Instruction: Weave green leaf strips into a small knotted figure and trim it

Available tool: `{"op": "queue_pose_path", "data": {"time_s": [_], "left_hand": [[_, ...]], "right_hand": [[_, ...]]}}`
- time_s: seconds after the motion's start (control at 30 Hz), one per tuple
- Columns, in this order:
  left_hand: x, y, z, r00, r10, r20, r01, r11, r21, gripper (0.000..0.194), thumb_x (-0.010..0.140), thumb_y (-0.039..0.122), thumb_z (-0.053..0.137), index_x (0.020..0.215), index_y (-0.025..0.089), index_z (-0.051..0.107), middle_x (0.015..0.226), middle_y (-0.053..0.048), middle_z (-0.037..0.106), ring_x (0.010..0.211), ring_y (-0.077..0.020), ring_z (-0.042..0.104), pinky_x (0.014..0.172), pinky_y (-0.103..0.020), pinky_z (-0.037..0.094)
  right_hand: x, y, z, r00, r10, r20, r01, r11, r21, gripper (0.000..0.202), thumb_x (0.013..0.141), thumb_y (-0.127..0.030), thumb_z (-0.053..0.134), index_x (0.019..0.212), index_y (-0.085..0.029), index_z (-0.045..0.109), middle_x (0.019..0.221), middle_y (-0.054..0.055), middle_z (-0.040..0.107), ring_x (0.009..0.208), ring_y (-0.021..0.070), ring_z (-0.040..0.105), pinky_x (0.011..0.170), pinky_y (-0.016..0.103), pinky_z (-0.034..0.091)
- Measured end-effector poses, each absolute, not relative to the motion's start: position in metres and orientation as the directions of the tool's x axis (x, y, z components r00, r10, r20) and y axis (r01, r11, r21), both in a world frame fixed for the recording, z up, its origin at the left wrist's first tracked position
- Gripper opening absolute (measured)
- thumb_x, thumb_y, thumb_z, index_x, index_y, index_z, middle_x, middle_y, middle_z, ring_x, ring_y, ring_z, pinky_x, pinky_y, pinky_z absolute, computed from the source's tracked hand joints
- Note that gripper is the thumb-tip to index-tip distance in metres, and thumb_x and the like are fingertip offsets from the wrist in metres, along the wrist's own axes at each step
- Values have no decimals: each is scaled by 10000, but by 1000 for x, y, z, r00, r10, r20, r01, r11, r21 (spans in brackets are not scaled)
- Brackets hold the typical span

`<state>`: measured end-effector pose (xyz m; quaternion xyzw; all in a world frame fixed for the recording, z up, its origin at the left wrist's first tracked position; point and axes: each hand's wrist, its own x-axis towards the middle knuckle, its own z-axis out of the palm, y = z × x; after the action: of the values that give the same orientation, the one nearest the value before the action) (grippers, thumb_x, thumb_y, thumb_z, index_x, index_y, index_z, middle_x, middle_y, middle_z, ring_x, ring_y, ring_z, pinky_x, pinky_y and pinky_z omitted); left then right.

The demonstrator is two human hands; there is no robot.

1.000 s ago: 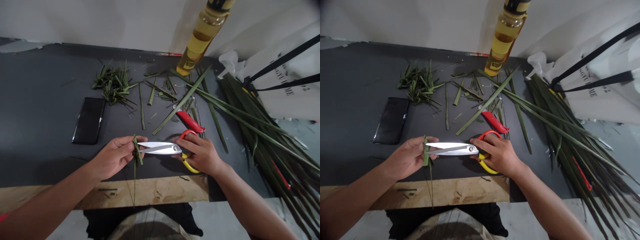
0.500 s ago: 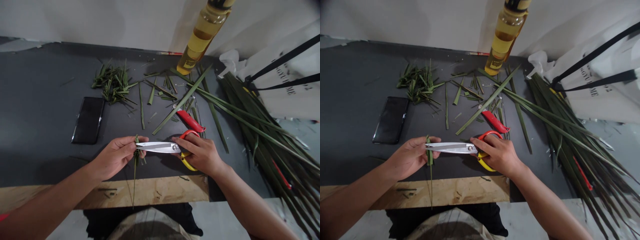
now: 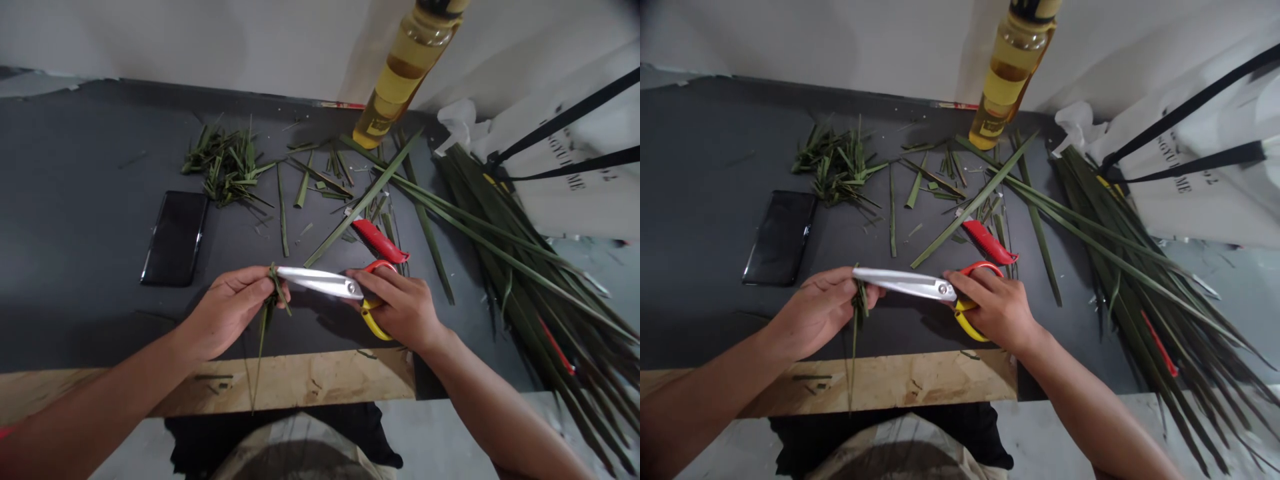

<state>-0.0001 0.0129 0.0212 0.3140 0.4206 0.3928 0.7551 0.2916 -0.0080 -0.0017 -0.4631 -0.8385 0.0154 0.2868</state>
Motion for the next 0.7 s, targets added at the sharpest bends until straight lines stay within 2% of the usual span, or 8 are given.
{"op": "queue_pose_path", "data": {"time_s": [0.13,0.2,0.27,0.4,0.57,0.7], "left_hand": [[0,15,18,63,931,-361,-271,364,891,99,785,290,917,846,224,877,828,-35,804,736,-157,696,727,-261,577],[0,16,18,-39,936,-350,-243,331,912,75,785,253,896,855,237,875,852,-25,818,716,-142,695,711,-250,577],[-1,16,17,-108,942,-317,-229,287,930,77,778,261,896,850,243,872,900,-27,834,712,-139,702,694,-244,581],[-3,12,17,-140,959,-246,-170,221,960,83,817,256,876,899,269,870,959,-29,842,779,-172,735,749,-274,612],[-4,10,18,-109,969,-224,-145,207,967,80,859,212,830,909,267,859,976,-40,833,877,-216,753,868,-325,624],[-4,10,19,-124,961,-248,-138,231,963,92,853,203,833,915,266,858,975,-44,830,860,-225,750,873,-348,625]], "right_hand": [[301,-4,8,-347,867,359,723,490,-487,318,1010,-412,724,1253,-207,720,964,85,775,673,150,696,628,255,567],[306,-4,14,-403,867,295,694,499,-519,375,1013,-479,703,1270,-206,711,1013,106,763,748,180,720,686,285,597],[309,-7,18,-440,864,245,709,502,-495,404,1015,-521,686,1278,-217,713,1041,112,759,834,209,749,730,304,610],[309,-12,17,-444,870,213,748,491,-447,455,1013,-586,657,1286,-228,717,1044,110,765,846,225,768,725,317,610],[304,-14,14,-472,870,145,728,477,-492,480,1016,-591,653,1314,-218,701,1098,121,778,934,235,785,802,329,634],[302,-15,12,-457,879,139,733,460,-501,481,994,-568,702,1323,-217,699,1099,122,784,930,238,790,809,335,647]]}}
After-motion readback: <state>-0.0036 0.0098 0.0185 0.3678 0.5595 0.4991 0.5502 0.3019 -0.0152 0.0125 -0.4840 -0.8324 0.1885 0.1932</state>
